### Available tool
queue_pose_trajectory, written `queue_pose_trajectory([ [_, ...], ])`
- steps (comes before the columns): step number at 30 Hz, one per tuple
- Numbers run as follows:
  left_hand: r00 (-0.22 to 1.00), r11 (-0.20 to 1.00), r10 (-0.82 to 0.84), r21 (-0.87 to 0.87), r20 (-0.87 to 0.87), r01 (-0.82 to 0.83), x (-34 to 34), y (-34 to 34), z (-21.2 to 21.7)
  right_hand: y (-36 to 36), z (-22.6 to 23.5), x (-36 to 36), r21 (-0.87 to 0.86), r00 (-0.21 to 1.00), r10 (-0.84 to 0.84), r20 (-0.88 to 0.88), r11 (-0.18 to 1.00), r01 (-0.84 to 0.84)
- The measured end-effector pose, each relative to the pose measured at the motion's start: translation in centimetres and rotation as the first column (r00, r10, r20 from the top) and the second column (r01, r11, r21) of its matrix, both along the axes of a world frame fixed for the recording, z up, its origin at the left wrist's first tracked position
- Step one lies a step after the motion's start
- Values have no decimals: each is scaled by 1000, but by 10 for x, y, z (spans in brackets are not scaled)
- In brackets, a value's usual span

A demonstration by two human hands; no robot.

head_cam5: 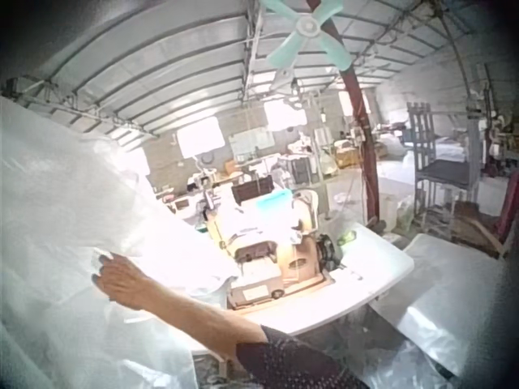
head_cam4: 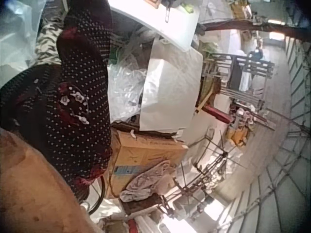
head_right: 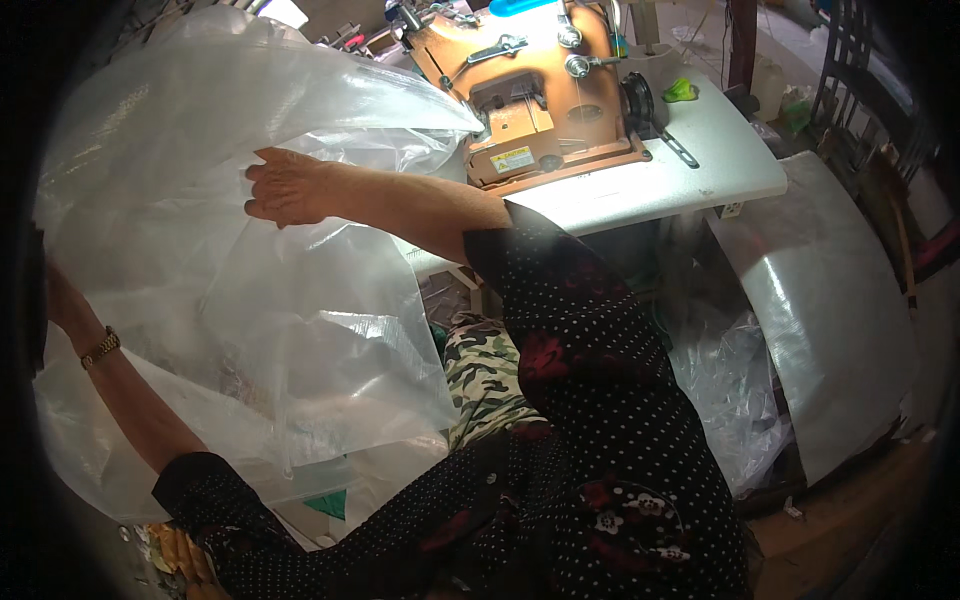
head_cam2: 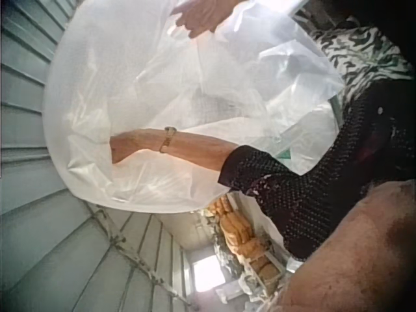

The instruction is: Sewing the edges of large plastic sheets using an industrial sewing machine

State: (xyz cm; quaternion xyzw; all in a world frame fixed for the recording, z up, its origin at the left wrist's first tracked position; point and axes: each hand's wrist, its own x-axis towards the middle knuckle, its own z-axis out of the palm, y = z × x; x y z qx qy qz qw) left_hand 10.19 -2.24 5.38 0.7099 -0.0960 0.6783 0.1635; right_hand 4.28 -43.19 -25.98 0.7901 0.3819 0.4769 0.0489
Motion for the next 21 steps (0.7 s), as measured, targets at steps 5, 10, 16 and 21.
queue_pose_trajectory([
  [5, 1000, 1000, -4, 11, -5, 4, -1, 16, -44, -2, -52, -39, 69, 981, 52, -189, 997, -39],
  [10, 1000, 999, -24, -48, -17, 23, 0, 60, -143, -10, -137, -169, 219, 952, 136, -274, 973, -76],
  [16, 941, 988, -11, -149, -339, -43, -7, 136, -326, 19, -196, -251, 545, 419, 554, -719, 824, -153],
  [21, 331, 954, 218, 129, -918, -270, -52, 163, -501, 15, -212, -220, 483, 88, 494, -865, 867, -124],
])
